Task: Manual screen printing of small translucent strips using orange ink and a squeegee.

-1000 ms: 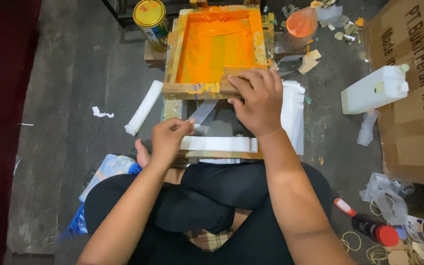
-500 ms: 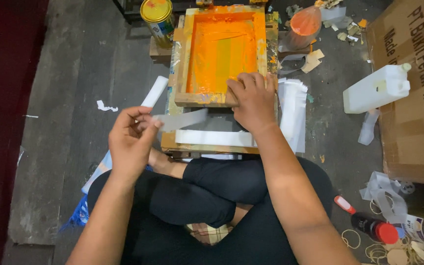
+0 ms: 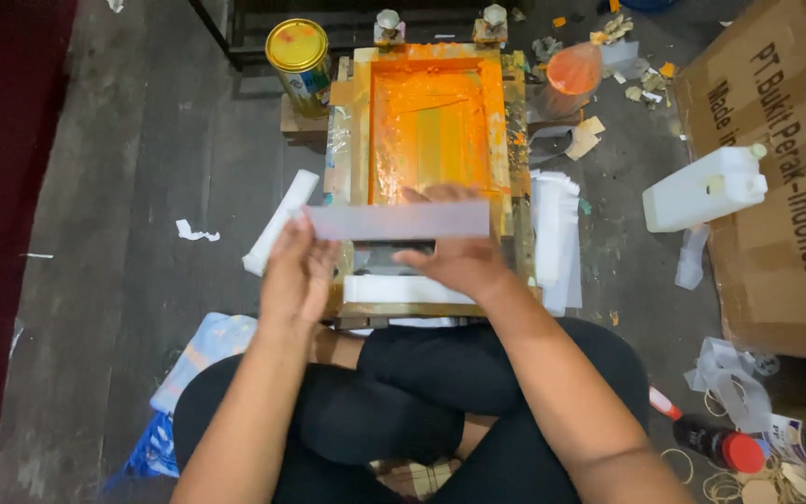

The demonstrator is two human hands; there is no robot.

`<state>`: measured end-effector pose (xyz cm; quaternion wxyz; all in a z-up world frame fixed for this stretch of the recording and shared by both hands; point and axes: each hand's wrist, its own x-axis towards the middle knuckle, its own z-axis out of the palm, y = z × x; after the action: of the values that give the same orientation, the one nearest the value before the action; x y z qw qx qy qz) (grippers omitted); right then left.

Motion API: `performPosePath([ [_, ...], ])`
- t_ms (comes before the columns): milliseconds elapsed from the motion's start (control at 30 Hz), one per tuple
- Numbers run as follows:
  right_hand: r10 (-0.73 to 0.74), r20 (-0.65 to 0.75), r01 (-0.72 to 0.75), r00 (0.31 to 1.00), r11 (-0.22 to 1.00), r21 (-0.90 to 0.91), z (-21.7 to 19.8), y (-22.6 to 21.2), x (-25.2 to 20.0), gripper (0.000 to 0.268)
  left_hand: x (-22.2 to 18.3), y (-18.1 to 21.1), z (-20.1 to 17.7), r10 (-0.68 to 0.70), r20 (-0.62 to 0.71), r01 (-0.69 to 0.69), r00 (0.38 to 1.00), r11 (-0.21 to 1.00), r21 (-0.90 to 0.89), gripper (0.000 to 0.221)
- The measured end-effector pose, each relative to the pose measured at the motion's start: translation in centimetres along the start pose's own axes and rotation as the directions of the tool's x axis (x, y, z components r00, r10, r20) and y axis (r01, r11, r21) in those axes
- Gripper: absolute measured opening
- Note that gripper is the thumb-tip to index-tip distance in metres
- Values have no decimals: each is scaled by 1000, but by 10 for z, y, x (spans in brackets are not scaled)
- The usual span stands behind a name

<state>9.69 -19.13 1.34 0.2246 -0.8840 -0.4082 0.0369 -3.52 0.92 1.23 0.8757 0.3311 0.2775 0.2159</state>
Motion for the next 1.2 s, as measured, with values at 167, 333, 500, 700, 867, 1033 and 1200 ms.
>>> performPosePath([
  [167, 111, 85, -138, 990, 662, 737, -15, -40, 2, 54, -2, -12, 8, -72, -88, 77, 994, 995, 62, 19],
  [333, 97, 45, -74, 994, 314, 946, 21, -37, 0, 45, -13, -19, 27, -78, -68, 91, 995, 971, 222, 13],
  [500, 163, -1, -48, 987, 296, 954, 31, -29, -2, 44, -19, -22, 30, -60, -24, 64, 998, 908, 414, 17],
  [700, 187, -21, -42, 982, 326, 944, 23, -16, -1, 40, -17, -20, 27, 39, -23, -27, 999, 915, 403, 13],
  [867, 204, -9, -59, 979, 324, 944, 24, -6, 1, 43, -9, -15, 21, 123, -20, -104, 992, 911, 399, 11],
  [1033, 230, 11, -89, 973, 331, 939, 20, -5, -1, 44, -5, -6, 17, 180, -42, -141, 983, 880, 454, 11],
  [1200, 285, -14, -69, 958, 277, 958, 13, -6, 0, 42, 4, 3, 8, 301, -97, -218, 949, 844, 490, 8],
])
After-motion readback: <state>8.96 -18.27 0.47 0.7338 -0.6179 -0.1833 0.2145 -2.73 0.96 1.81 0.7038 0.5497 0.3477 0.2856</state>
